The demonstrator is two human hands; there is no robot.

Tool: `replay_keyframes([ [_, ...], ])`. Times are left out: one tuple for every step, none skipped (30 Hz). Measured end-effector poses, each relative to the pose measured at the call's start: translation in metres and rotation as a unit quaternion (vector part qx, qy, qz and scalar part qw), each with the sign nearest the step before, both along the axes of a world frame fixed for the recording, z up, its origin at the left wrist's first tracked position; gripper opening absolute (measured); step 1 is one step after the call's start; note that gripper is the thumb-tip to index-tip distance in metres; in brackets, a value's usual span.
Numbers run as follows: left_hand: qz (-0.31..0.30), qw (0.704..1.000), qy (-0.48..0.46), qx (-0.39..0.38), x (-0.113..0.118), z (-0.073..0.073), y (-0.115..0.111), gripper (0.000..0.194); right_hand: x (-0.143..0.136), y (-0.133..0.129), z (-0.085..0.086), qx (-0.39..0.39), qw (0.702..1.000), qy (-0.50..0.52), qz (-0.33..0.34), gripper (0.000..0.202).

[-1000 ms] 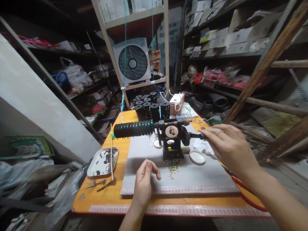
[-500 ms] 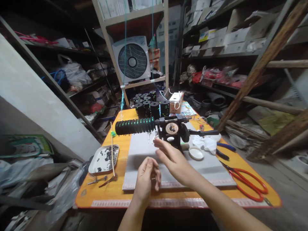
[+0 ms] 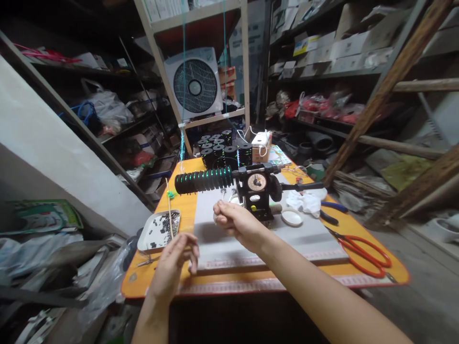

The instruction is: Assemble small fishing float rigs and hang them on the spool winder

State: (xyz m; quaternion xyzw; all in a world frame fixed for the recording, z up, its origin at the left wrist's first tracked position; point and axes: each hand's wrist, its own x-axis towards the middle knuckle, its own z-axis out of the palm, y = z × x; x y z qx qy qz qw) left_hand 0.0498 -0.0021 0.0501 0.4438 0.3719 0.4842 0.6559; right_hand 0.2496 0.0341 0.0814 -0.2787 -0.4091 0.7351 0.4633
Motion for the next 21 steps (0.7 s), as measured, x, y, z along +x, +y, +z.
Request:
replay_keyframes([
  [0.028, 0.999, -0.013, 0.014, -0.001, 0.006, 0.008, 0.024, 0.001, -0.002, -0.001, 0.0, 1.0, -0.003, -0.002, 0.035],
  [0.048, 0.998, -0.027, 0.024, 0.001, 0.011, 0.016, 0.022, 0.001, -0.005, -0.002, 0.0, 1.0, -0.008, -0.002, 0.036],
  [0.055, 0.997, -0.039, 0.029, 0.006, 0.015, 0.024, 0.024, 0.0, -0.007, -0.003, 0.001, 1.0, -0.013, -0.003, 0.037],
  [0.051, 0.997, -0.05, 0.029, 0.015, 0.019, 0.032, 0.027, -0.001, -0.01, -0.004, 0.002, 1.0, -0.018, -0.005, 0.038],
  [0.037, 0.997, -0.061, 0.024, 0.025, 0.023, 0.039, 0.031, -0.002, -0.012, -0.005, 0.003, 1.0, -0.025, -0.008, 0.039],
  [0.017, 0.997, -0.072, 0.017, 0.036, 0.026, 0.046, 0.034, -0.002, -0.014, -0.007, 0.005, 0.999, -0.032, -0.013, 0.04],
  [-0.008, 0.996, -0.083, 0.008, 0.047, 0.03, 0.051, 0.037, -0.003, -0.016, -0.009, 0.007, 0.999, -0.04, -0.018, 0.041],
  [-0.035, 0.995, -0.094, -0.002, 0.057, 0.034, 0.056, 0.038, -0.004, -0.019, -0.012, 0.008, 0.998, -0.05, -0.023, 0.042],
  [-0.063, 0.993, -0.103, -0.013, 0.066, 0.038, 0.059, 0.039, -0.004, -0.021, -0.016, 0.009, 0.998, -0.061, -0.026, 0.043],
  [-0.088, 0.989, -0.113, -0.023, 0.073, 0.042, 0.061, 0.039, -0.004, -0.024, -0.02, 0.01, 0.997, -0.074, -0.026, 0.043],
  [-0.108, 0.986, -0.123, -0.031, 0.079, 0.045, 0.062, 0.037, -0.004, -0.028, -0.024, 0.009, 0.996, -0.089, -0.025, 0.044],
  [-0.125, 0.983, -0.132, -0.038, 0.083, 0.048, 0.063, 0.034, -0.004, -0.032, -0.029, 0.01, 0.994, -0.106, -0.023, 0.044],
  [-0.139, 0.979, -0.141, -0.043, 0.086, 0.049, 0.062, 0.031, -0.003, -0.036, -0.034, 0.012, 0.992, -0.124, -0.021, 0.045],
  [-0.151, 0.976, -0.148, -0.047, 0.087, 0.05, 0.06, 0.028, -0.002, -0.042, -0.038, 0.017, 0.989, -0.144, -0.016, 0.045],
  [-0.16, 0.974, -0.153, -0.05, 0.088, 0.049, 0.058, 0.027, 0.001, -0.047, -0.042, 0.024, 0.986, -0.163, -0.009, 0.045],
  [-0.167, 0.972, -0.156, -0.053, 0.087, 0.047, 0.055, 0.026, 0.004, -0.053, -0.045, 0.036, 0.983, -0.182, -0.001, 0.046],
  [-0.174, 0.971, -0.157, -0.055, 0.087, 0.044, 0.051, 0.024, 0.009, -0.059, -0.046, 0.05, 0.978, -0.201, 0.01, 0.045],
  [-0.179, 0.969, -0.158, -0.059, 0.086, 0.04, 0.047, 0.023, 0.015, -0.064, -0.047, 0.063, 0.974, -0.218, 0.02, 0.044],
  [-0.184, 0.968, -0.158, -0.063, 0.084, 0.036, 0.043, 0.022, 0.022, -0.068, -0.046, 0.074, 0.969, -0.233, 0.027, 0.042],
  [-0.189, 0.967, -0.158, -0.067, 0.083, 0.032, 0.038, 0.024, 0.03, -0.073, -0.044, 0.082, 0.965, -0.246, 0.031, 0.039],
  [-0.193, 0.966, -0.158, -0.071, 0.082, 0.029, 0.034, 0.026, 0.039, -0.076, -0.042, 0.089, 0.96, -0.262, 0.028, 0.036],
])
